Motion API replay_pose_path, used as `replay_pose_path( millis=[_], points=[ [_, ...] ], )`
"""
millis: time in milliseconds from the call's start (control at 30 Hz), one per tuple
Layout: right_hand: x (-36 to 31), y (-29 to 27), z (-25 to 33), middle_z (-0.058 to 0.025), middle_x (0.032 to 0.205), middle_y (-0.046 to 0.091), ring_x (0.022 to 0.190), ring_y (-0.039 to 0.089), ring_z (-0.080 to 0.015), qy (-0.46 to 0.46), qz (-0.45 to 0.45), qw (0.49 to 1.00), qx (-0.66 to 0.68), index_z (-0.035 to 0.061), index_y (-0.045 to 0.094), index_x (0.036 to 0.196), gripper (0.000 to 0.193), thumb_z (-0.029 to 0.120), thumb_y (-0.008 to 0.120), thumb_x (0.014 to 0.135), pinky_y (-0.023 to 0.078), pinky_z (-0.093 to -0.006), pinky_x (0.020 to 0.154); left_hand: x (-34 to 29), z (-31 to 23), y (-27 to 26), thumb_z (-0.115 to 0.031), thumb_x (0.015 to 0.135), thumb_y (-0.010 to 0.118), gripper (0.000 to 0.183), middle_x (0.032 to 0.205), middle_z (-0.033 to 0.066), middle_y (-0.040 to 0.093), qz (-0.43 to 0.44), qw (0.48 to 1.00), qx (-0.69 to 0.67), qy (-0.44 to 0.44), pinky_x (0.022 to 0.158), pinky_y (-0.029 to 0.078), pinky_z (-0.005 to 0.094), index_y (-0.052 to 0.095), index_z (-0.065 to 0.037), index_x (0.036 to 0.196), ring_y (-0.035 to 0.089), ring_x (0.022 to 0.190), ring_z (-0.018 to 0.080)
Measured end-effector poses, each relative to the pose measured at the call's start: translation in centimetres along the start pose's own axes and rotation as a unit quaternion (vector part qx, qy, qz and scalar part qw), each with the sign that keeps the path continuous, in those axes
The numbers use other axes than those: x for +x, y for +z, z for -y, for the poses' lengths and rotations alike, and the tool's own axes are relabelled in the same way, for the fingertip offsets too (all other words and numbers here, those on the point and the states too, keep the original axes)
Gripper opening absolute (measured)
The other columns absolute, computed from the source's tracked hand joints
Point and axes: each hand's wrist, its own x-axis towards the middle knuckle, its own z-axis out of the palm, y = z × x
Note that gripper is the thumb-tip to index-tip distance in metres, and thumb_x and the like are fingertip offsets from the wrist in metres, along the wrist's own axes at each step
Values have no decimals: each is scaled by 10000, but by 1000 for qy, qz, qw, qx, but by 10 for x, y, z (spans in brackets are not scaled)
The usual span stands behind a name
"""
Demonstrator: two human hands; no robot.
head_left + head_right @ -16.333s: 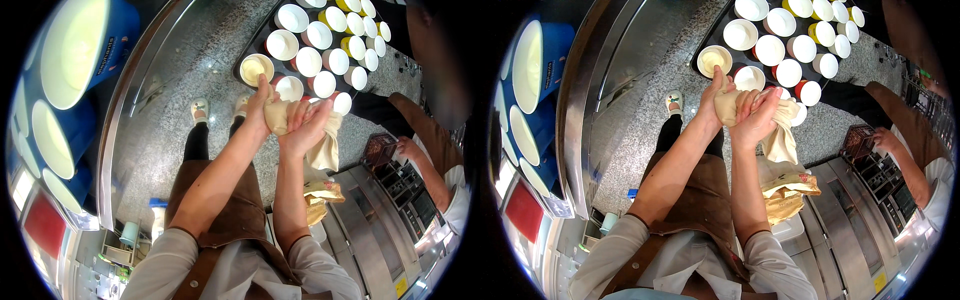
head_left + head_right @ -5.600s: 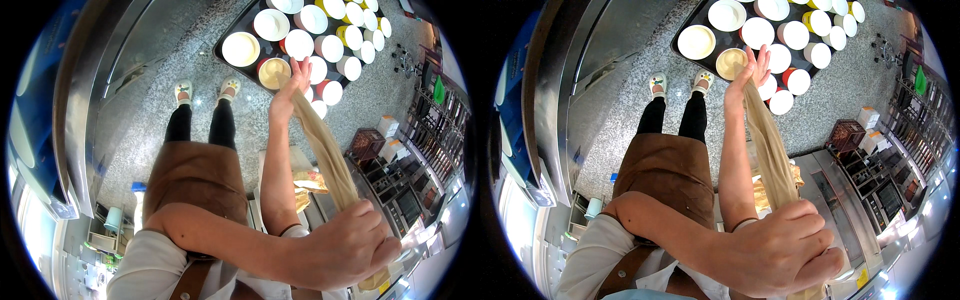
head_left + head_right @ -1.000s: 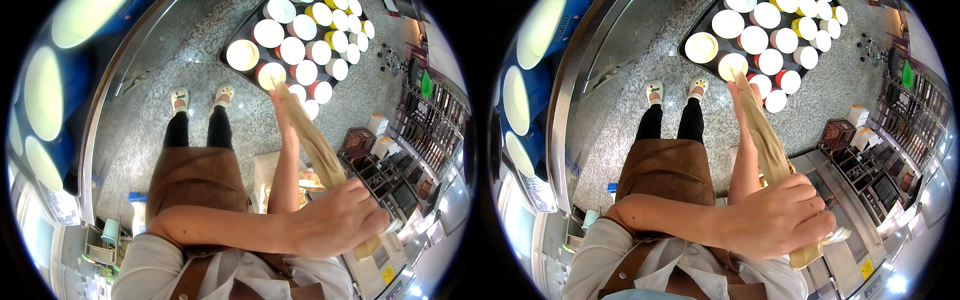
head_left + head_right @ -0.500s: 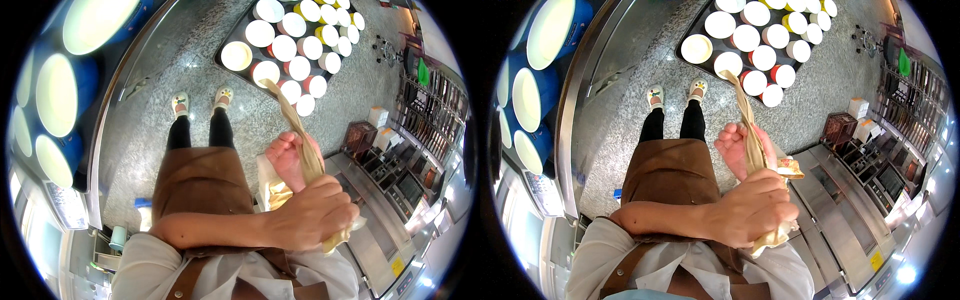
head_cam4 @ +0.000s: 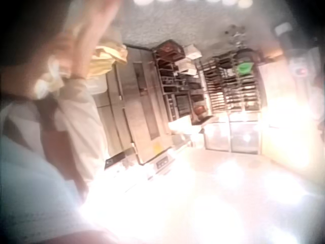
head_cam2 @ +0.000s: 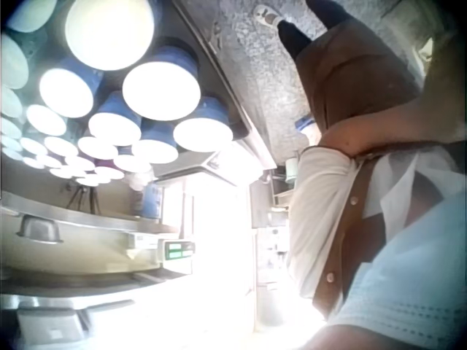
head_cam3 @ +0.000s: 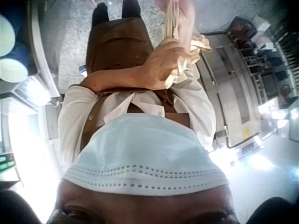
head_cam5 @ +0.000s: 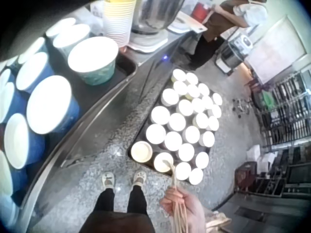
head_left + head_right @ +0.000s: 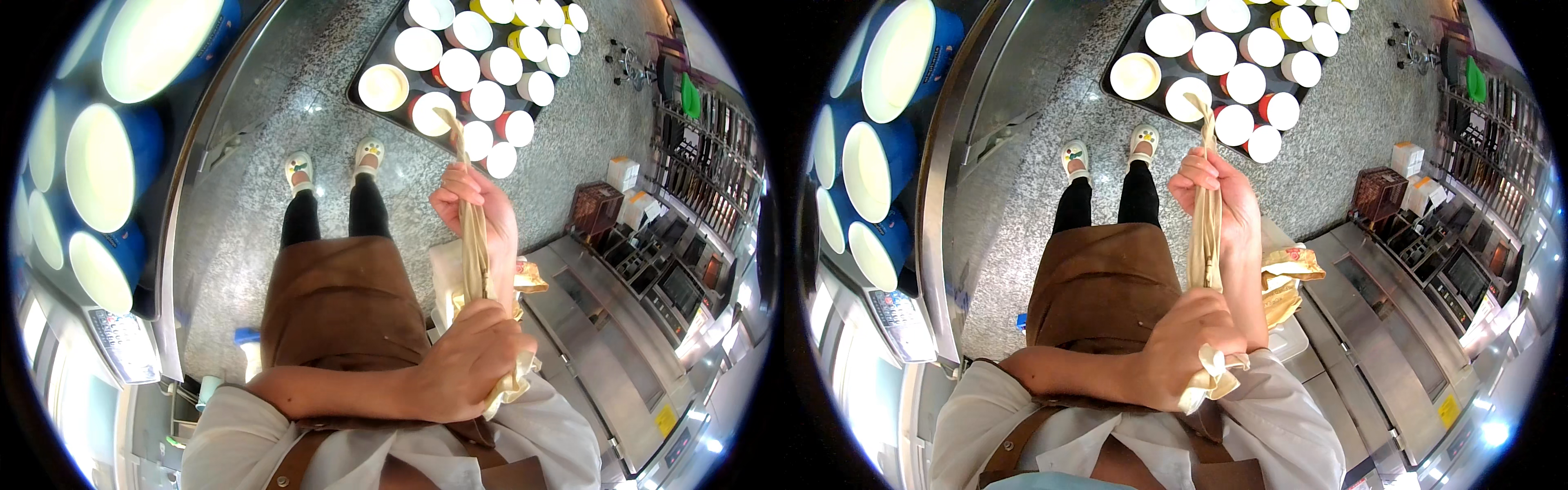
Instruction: The person fills paper cupcake liners with batter using a piping bag, then arranges the filled cups on a baking tray. They carry the tray to an oven, open the door, and place the tray inside before closing the oven.
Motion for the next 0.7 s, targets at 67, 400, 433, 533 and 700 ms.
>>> replay_pose_path(
  millis=[67,400,433,533,700],
  points=[
    [10,-5,3,7,628,371,498,379,-106,0,-16,1000,-1,26,456,896,247,154,331,1067,361,-282,647,-1,-5,-6,-65,760,687,336,904,117,549,5,1000,2,-17,857,420,448,549,-4,1061,522,837,330],
    [59,-28,40,17,604,360,483,361,-103,-22,-52,998,-35,51,436,857,331,250,308,1088,345,-272,591,-6,-10,-22,-39,753,705,378,952,123,586,-4,1000,-17,-25,820,416,432,528,-12,1086,524,809,321],
    [64,-30,46,19,602,357,479,358,-100,-25,-54,997,-38,52,434,863,329,253,304,1089,343,-268,585,-5,-11,-23,-36,749,707,381,953,122,587,-7,1000,-17,-23,813,415,429,527,-11,1084,523,805,321],
    [75,-31,55,21,597,352,467,348,-90,-40,-66,995,-58,55,430,897,315,261,291,1092,341,-260,571,-6,-10,-25,-24,744,708,386,960,122,591,-16,999,-15,-23,797,414,424,526,-13,1085,523,801,319],
    [88,-34,65,27,597,346,455,345,-86,-68,-56,990,-107,70,424,947,277,259,283,1093,346,-255,557,-9,-5,-25,-17,745,708,391,971,126,587,-22,999,-1,-26,781,415,423,522,-18,1088,525,806,321]
  ],
)
